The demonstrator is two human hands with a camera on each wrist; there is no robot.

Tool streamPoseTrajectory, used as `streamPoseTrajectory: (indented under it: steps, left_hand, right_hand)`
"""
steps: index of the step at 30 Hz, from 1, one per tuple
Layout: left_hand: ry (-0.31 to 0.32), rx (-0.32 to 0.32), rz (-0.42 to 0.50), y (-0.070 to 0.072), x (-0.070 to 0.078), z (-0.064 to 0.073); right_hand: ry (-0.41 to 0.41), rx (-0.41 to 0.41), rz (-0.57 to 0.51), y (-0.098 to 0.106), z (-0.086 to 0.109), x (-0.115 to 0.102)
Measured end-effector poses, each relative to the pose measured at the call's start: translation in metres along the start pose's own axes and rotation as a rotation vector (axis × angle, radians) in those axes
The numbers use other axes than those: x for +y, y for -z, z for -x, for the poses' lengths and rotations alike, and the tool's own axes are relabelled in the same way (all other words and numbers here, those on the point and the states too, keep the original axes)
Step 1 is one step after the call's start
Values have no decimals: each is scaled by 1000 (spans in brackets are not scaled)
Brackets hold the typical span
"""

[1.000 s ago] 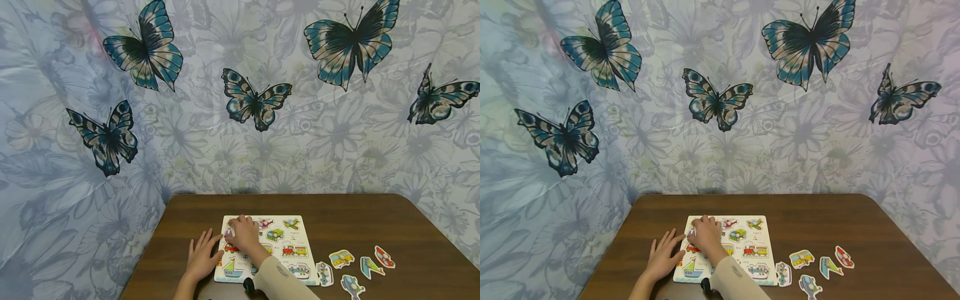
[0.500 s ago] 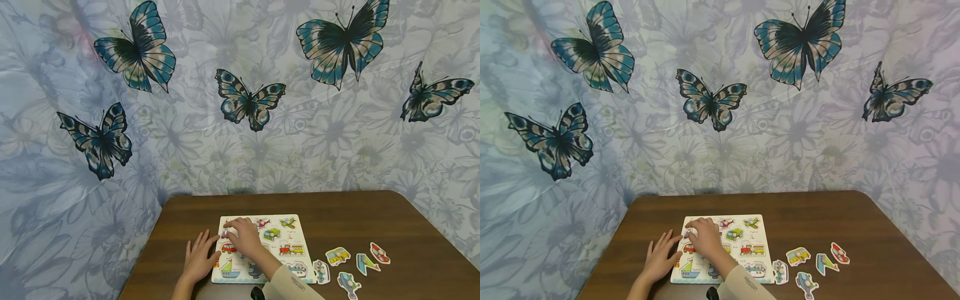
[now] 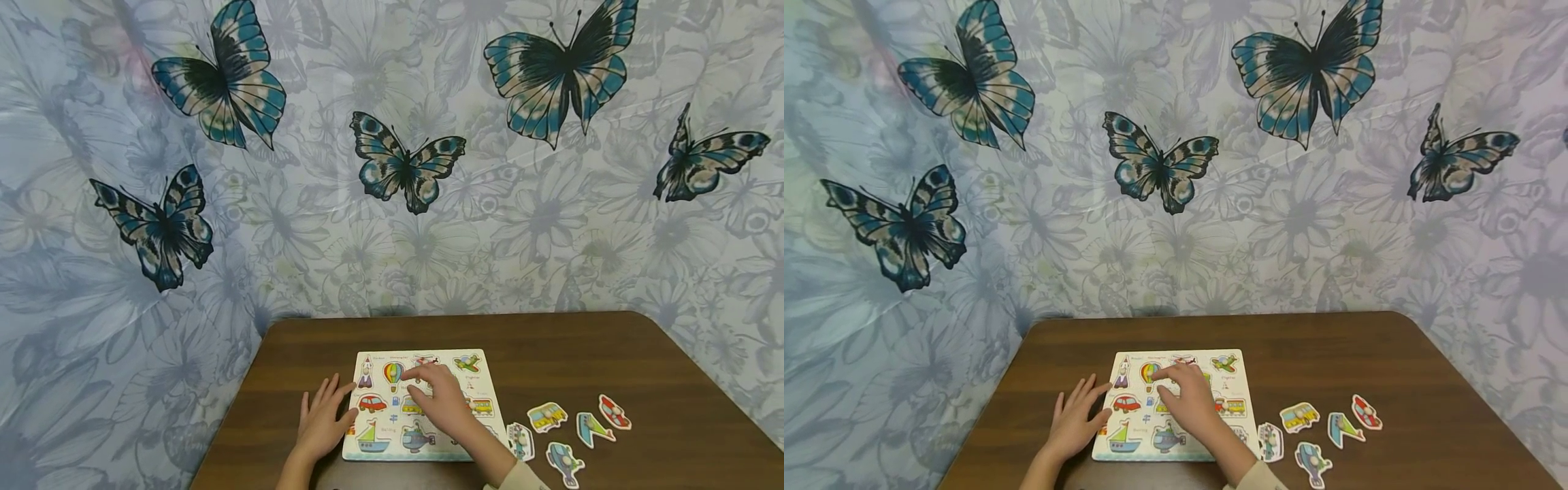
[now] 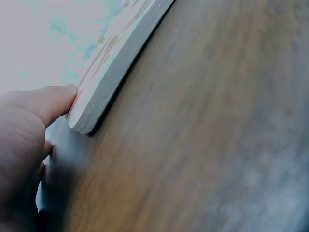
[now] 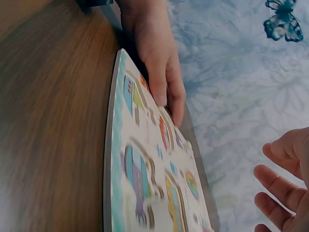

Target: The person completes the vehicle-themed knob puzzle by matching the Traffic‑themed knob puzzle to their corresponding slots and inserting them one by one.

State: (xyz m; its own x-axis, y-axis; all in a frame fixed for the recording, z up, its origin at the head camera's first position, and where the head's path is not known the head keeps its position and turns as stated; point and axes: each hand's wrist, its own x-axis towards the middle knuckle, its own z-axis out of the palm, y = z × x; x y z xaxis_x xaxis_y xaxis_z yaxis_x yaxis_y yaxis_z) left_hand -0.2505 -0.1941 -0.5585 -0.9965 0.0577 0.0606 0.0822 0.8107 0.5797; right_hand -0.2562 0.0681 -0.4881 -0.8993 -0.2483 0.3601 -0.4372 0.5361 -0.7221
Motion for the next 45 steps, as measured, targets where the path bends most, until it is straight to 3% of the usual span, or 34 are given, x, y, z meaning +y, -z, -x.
streamPoseTrajectory:
  steps: [8, 15, 21, 34, 40, 45]
  left_hand:
    - [-6, -4, 2, 1, 0, 0]
    - [2, -11, 3, 2, 0, 0]
    - [8, -17, 8, 0, -1, 1]
    - [6, -14, 3, -1, -4, 0]
    - [5, -19, 4, -1, -4, 1]
    - [-5, -9, 9, 0, -4, 0]
  right_hand:
    - [-73, 97, 41, 36, 21, 15]
    - [-186, 101, 73, 69, 43, 28]
    - [-210, 141, 166, 90, 62, 44]
    - [-337, 88, 353, 136, 91, 80]
    - [-444, 24, 437, 149, 104, 99]
    - [-469, 14, 472, 153, 107, 106]
